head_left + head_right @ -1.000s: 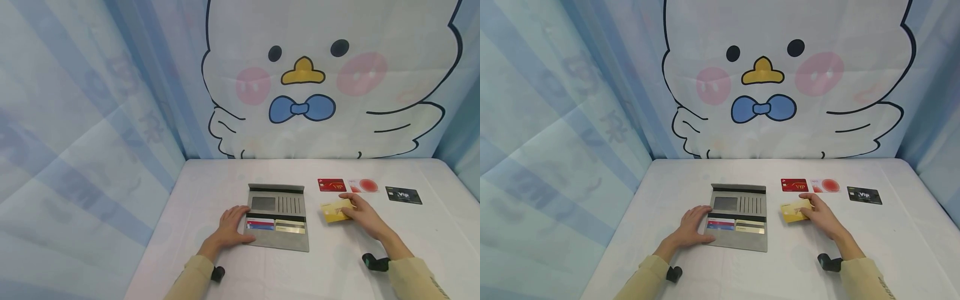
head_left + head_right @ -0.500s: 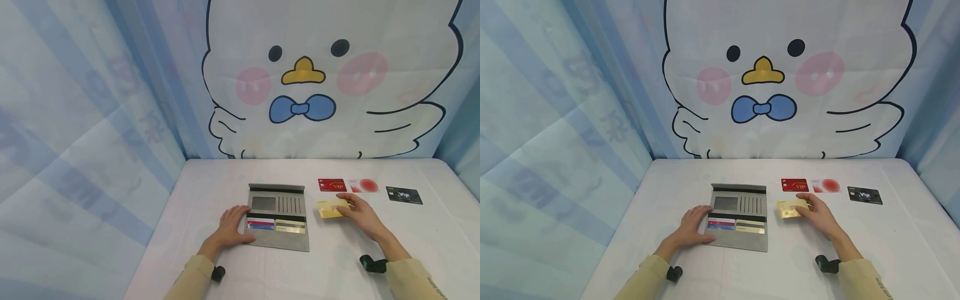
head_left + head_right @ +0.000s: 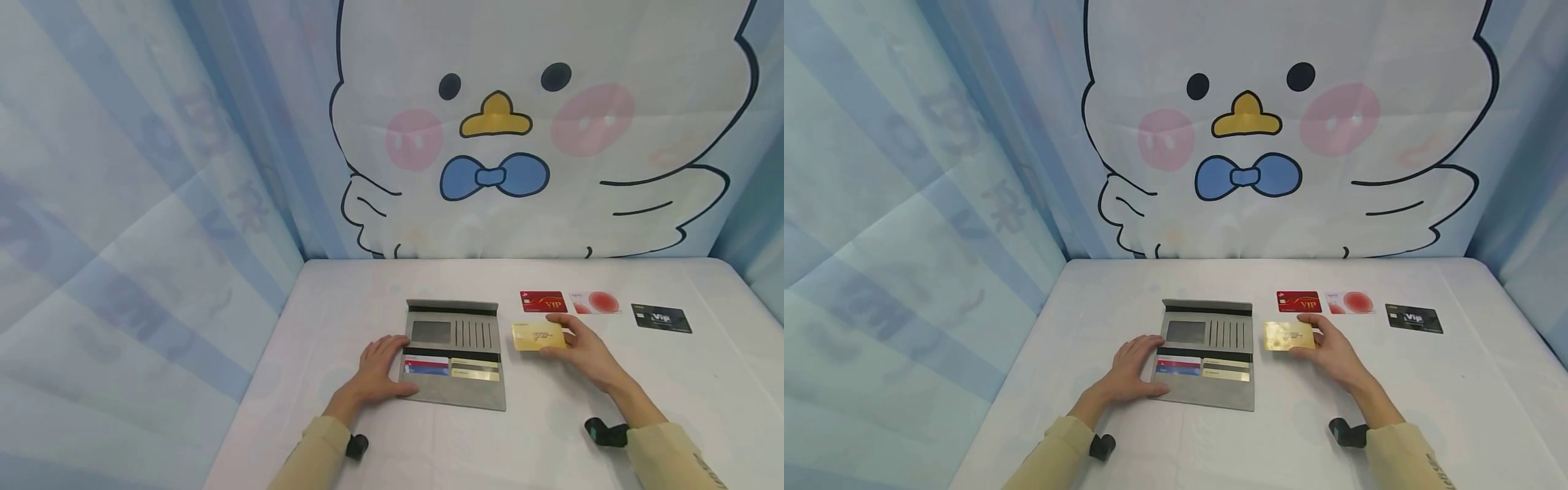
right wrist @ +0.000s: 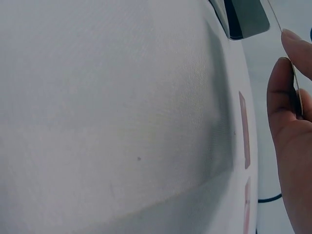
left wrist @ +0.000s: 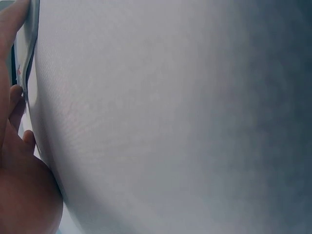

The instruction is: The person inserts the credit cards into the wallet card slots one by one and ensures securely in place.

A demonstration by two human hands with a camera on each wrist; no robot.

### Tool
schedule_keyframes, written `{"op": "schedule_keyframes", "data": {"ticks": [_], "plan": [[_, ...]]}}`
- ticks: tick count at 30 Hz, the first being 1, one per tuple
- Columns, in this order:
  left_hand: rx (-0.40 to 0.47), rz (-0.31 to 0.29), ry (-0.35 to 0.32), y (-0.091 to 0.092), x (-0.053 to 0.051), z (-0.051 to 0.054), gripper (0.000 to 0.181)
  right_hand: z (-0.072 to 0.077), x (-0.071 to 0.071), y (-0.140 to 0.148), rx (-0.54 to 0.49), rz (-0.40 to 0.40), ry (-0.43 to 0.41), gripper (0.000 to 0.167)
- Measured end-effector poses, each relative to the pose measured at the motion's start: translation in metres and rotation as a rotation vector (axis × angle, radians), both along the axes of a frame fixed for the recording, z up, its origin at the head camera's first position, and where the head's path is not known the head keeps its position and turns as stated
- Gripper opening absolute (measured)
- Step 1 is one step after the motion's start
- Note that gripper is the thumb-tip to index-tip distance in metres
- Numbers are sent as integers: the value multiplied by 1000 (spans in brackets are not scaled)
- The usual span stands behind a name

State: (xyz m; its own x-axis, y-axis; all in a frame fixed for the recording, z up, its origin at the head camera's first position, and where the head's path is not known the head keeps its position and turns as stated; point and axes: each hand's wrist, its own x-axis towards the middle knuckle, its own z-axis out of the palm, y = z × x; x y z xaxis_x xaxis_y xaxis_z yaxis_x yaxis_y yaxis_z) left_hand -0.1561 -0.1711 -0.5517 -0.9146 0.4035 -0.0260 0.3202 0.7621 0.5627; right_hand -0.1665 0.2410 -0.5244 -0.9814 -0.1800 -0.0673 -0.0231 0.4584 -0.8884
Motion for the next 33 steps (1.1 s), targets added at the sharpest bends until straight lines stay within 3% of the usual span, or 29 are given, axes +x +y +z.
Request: {"op": "schedule_keyframes", "data": {"ticks": [13,25,33], "plan": [[0,-7,0,-1,-1,0,87,-2,-4,-19,48,-12,71,69],[-11,-4,5,-1,-2,-3,87,-4,-7,-33,-67,39,122,57],[-20,-1,5,-1,-2,-3,87,-6,-6,-41,-144,28,57,54]]}}
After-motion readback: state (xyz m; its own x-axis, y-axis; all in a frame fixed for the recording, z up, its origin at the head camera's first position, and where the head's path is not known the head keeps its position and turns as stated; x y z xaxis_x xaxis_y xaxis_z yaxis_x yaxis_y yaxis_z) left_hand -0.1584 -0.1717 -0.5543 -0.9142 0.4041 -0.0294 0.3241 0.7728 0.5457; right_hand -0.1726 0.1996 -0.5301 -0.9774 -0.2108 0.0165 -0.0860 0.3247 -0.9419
